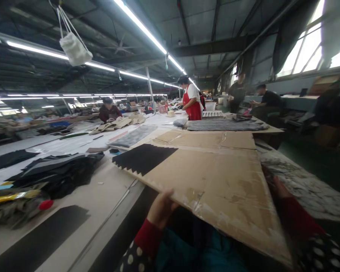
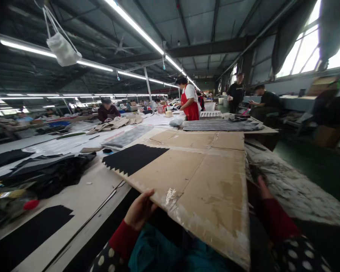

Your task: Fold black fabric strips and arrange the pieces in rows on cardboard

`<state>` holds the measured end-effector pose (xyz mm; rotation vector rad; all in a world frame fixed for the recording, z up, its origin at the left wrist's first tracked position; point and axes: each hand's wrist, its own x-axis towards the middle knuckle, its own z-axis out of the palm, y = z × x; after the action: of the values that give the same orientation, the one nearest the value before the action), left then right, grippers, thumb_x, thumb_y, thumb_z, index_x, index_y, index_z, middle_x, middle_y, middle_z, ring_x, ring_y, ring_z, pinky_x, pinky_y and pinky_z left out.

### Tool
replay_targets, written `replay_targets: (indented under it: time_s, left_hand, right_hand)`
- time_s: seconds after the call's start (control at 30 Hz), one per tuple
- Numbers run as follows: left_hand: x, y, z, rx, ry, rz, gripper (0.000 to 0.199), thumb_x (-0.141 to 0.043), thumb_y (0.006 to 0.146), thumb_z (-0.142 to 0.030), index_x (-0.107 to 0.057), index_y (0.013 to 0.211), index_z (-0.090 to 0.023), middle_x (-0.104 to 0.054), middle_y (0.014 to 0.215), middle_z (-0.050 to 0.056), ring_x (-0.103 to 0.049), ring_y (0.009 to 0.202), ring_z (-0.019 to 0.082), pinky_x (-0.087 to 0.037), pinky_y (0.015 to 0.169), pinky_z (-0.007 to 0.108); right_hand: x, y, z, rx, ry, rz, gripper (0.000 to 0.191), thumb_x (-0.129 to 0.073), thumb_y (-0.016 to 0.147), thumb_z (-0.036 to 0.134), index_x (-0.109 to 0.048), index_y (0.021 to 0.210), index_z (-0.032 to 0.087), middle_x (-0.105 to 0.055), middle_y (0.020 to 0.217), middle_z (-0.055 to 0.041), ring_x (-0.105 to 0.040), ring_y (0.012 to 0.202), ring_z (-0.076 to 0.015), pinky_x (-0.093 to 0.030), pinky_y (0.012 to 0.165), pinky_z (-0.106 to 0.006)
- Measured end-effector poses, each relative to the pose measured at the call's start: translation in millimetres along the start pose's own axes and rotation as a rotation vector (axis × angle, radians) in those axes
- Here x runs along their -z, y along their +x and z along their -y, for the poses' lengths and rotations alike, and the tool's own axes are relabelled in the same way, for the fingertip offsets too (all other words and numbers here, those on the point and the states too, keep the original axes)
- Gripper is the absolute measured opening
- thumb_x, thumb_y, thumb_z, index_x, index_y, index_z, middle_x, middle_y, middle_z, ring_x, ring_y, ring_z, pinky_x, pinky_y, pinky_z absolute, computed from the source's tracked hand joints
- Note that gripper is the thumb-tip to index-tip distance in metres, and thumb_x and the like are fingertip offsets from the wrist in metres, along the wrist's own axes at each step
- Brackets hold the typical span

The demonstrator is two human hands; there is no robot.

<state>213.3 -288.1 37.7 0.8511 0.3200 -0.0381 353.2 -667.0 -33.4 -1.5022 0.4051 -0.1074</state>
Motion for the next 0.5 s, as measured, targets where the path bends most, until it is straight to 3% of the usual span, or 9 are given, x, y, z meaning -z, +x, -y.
replay_targets:
  time_s: [0.1,0.2,0.33,0.5]
  left_hand:
    - [-0.2,-2,-6,-0.02,-0.015,-0.054,0.011,-0.051,0.075,-0.009,-0.057,0.084,-0.012,-0.065,0.076,0.003,-0.063,0.067,0.013,-0.052,0.058,0.021]
    - [1.0,-3,-15,-0.036,-0.018,-0.088,0.01,-0.051,0.076,-0.008,-0.057,0.084,-0.01,-0.066,0.073,0.005,-0.063,0.065,0.014,-0.053,0.06,0.022]
    - [8.5,-4,-29,-0.061,0.012,-0.125,0.013,-0.051,0.076,-0.011,-0.058,0.087,-0.009,-0.067,0.075,0.007,-0.065,0.068,0.018,-0.054,0.064,0.027]
    - [22.2,-8,-40,-0.097,-0.002,-0.225,0.022,-0.05,0.078,-0.016,-0.059,0.097,-0.009,-0.068,0.08,0.009,-0.065,0.077,0.021,-0.053,0.073,0.031]
  right_hand:
    - [-16,10,29,-0.171,0.384,0.02,0.045,-0.033,0.081,0.047,-0.063,0.087,0.014,-0.065,0.066,-0.0118,-0.064,0.068,-0.0233,-0.05,0.07,-0.036]
    - [-27,31,59,-0.224,0.515,0.121,0.05,-0.027,0.086,0.045,-0.061,0.079,0.01,-0.064,0.068,-0.0135,-0.063,0.069,-0.0197,-0.049,0.068,-0.03]
    - [-40,72,83,-0.168,0.482,0.135,0.048,-0.028,0.086,0.045,-0.059,0.075,0.01,-0.064,0.076,-0.0128,-0.061,0.069,-0.016,-0.046,0.066,-0.028]
    - [-60,109,81,-0.017,0.381,0.062,0.015,-0.052,0.077,0.028,-0.059,0.075,0.015,-0.064,0.077,-0.0052,-0.058,0.061,-0.01,-0.045,0.063,-0.02]
